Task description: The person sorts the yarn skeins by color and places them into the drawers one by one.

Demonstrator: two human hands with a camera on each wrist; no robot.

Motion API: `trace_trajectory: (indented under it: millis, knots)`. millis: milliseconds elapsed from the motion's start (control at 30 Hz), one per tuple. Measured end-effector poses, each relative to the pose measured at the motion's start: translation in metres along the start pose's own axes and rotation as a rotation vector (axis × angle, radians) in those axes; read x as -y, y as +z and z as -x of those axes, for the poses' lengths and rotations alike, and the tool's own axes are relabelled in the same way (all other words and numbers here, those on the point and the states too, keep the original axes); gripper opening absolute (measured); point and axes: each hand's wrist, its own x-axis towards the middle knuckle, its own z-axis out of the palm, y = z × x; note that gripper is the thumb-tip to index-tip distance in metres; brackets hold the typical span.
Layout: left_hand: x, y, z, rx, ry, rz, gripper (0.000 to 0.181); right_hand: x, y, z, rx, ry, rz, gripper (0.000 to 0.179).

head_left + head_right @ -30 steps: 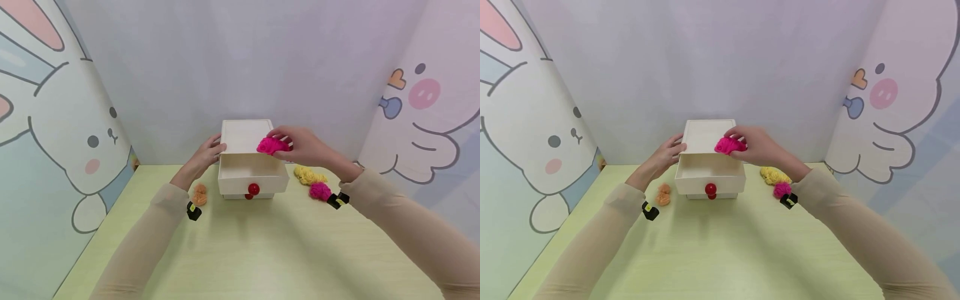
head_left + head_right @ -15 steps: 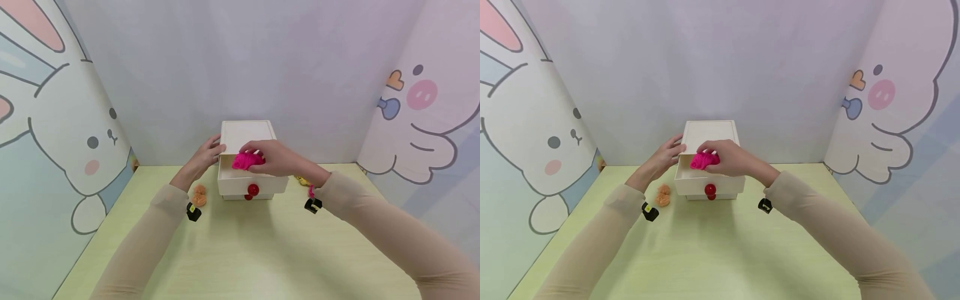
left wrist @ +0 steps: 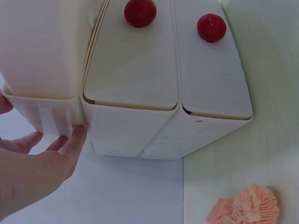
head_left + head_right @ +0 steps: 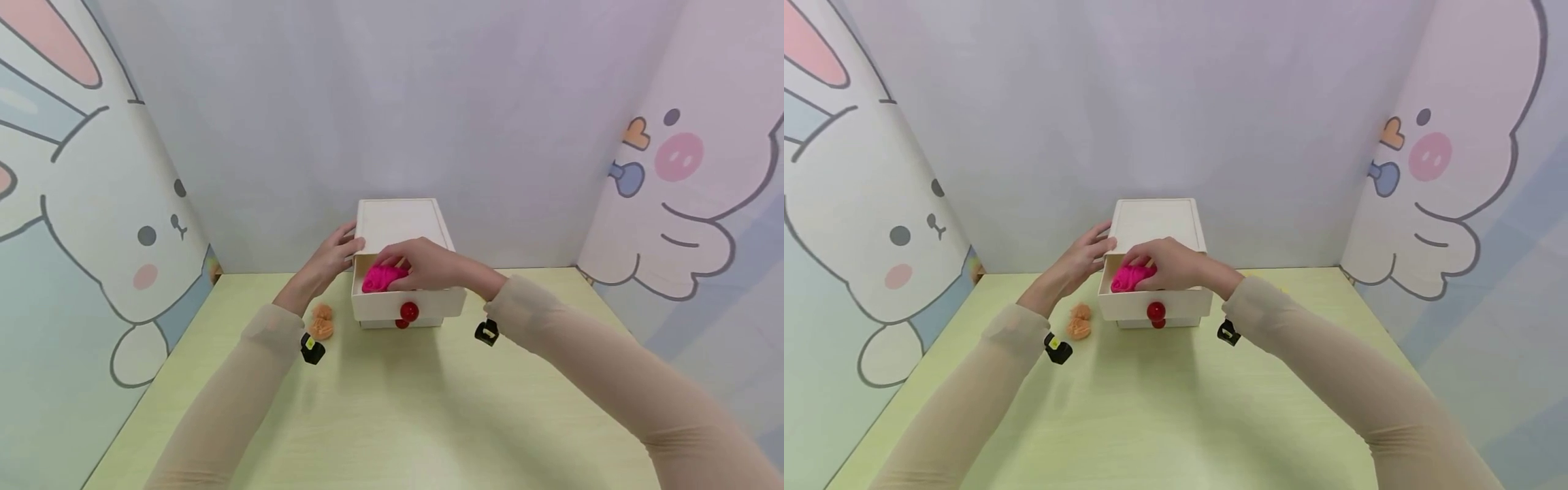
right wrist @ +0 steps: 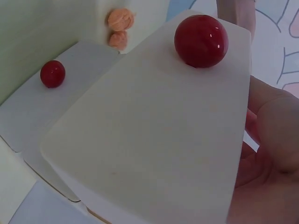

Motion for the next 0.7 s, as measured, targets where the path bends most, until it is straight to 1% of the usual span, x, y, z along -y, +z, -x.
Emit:
trace_trajectory:
  millis: [233,367,533,700]
  knots:
    - [0.000,-0.001,0.002,0.003,0.000,-0.007,0.073,-0.009,0.006,-0.011,0.055,-0.038,0.050,0.041]
    - [-0.001,0.000,0.002,0.005,0.001,-0.010,0.073,-0.010,0.008,-0.015,0.077,-0.039,0.062,0.040]
    - [-0.002,0.000,0.002,0.010,0.002,-0.008,0.073,-0.009,0.009,-0.019,0.101,-0.036,0.061,0.038]
    - [-0.001,0.000,0.002,0.006,-0.008,-0.009,0.071,-0.006,0.009,-0.022,0.126,-0.030,0.044,0.040]
